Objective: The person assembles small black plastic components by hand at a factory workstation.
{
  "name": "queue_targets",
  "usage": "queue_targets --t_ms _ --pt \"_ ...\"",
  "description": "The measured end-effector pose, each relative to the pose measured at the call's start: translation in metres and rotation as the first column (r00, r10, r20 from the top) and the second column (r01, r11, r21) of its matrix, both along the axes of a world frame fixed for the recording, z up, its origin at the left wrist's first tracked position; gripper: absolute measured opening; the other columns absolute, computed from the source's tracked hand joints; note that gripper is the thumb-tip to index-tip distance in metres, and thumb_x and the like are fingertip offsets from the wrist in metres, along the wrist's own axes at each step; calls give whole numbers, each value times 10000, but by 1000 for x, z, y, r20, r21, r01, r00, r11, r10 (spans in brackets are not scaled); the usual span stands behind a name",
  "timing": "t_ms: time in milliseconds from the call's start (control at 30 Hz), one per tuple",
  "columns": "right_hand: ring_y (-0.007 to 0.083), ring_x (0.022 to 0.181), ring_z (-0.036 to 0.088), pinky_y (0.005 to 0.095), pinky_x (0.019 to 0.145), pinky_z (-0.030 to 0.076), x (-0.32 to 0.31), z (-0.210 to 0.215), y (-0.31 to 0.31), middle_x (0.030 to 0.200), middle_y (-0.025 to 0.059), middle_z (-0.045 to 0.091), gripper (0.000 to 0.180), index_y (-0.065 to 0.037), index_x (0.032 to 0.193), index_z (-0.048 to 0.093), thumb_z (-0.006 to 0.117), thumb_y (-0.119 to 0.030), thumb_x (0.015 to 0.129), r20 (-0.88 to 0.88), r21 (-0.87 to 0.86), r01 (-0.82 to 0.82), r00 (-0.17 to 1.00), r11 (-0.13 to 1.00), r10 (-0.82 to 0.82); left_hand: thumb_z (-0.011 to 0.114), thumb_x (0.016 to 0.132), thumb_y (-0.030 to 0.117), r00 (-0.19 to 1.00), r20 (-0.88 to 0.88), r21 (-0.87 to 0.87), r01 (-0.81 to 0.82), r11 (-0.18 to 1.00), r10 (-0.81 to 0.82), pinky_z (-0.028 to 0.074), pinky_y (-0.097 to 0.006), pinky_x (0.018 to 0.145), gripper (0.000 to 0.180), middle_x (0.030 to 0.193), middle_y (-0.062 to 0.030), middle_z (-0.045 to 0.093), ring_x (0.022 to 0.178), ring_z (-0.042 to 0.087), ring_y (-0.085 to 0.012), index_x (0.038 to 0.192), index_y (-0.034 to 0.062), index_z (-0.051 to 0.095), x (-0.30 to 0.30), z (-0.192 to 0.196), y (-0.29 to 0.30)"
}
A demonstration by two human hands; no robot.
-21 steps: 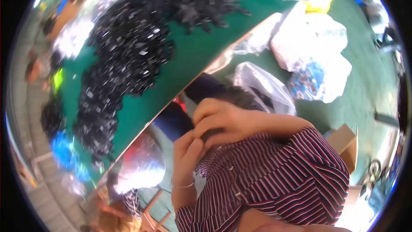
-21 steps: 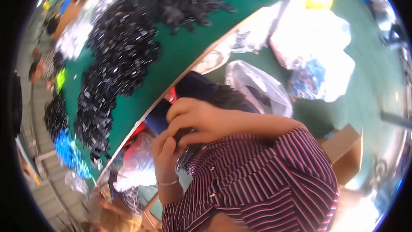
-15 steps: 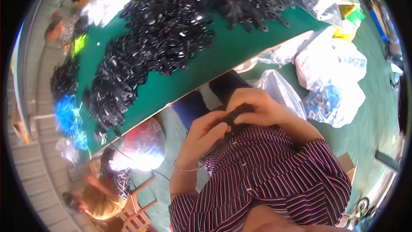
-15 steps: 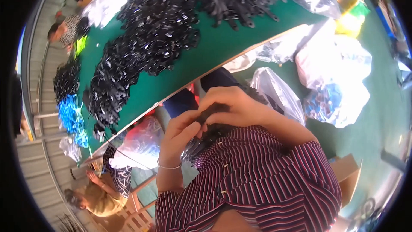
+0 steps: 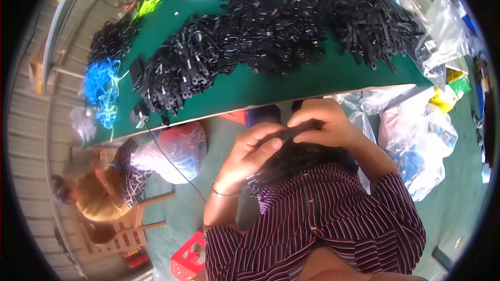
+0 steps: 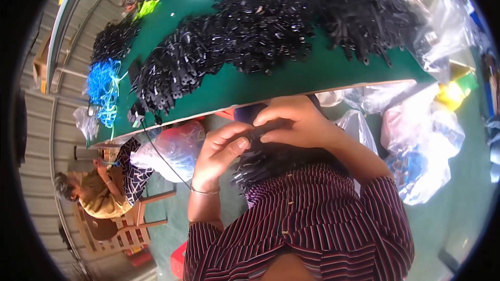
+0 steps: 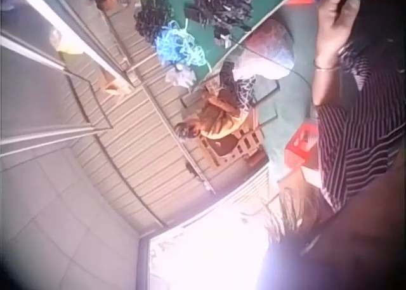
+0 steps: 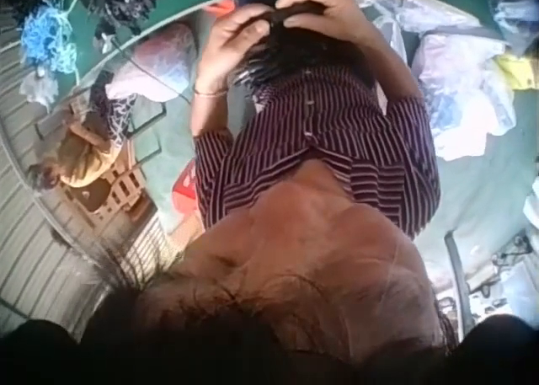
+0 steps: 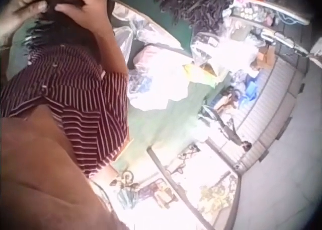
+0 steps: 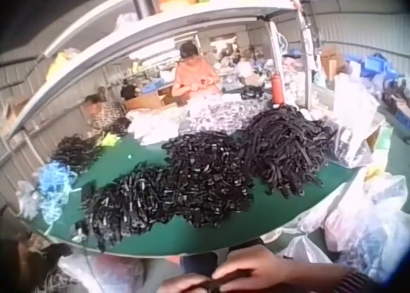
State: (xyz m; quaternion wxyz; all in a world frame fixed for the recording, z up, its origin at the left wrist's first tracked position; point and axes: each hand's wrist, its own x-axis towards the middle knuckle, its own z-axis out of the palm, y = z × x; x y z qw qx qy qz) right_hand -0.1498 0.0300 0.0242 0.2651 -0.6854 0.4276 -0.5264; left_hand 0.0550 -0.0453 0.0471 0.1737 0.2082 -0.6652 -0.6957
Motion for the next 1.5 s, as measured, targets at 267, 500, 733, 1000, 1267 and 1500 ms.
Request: queue_targets --t_ms 267,500,733,1000,1267,1500 --pt "206 666 578 301 594 434 17 15 -20 751 63 608 273 -49 898 638 752 -106 657 -65 -88 -55 997 995 50 566 866 66 995 -71 -5 -75 997 74 421 -212 714 158 902 -13 567 813 511 -79 998 -21 575 25 0 -6" --pt "208 666 584 301 593 438 20 12 -23 760 69 613 277 -48 898 636 755 -117 657 -53 -104 -60 997 993 55 567 879 118 993 -74 4 -93 996 93 402 -201 629 158 801 12 539 720 477 -57 968 -12 572 28 -12 -9" --pt "202 652 595 297 593 446 20 11 -20 726 57 617 273 -63 882 647 762 -130 644 -106 -82 -18 994 996 9 543 899 194 993 -51 -69 -114 991 110 375 -198 591 212 722 9 533 645 445 -58 933 -13 576 24 -11 -7" --pt "234 684 607 314 622 458 11 10 -13 764 76 625 249 -57 881 645 744 -102 656 -112 -33 -11 994 999 7 583 865 102 996 70 -91 -51 995 57 418 -193 617 191 779 -4 567 684 498 -64 1015 -16 573 19 -6 -7" --pt "266 726 593 348 644 469 -36 -7 49 794 68 606 251 -103 920 624 703 -223 714 -381 121 171 918 978 -113 627 765 -7 917 398 -287 109 952 15 469 -244 609 296 769 -66 627 686 576 -104 1058 5 583 70 -41 6" --pt "313 947 545 414 791 447 -13 -103 84 984 127 580 331 -96 1008 587 636 -292 746 -698 518 225 669 825 256 615 770 50 858 514 24 -16 1000 1 460 -247 578 359 693 -52 602 608 571 -112 1116 38 518 113 -154 19"
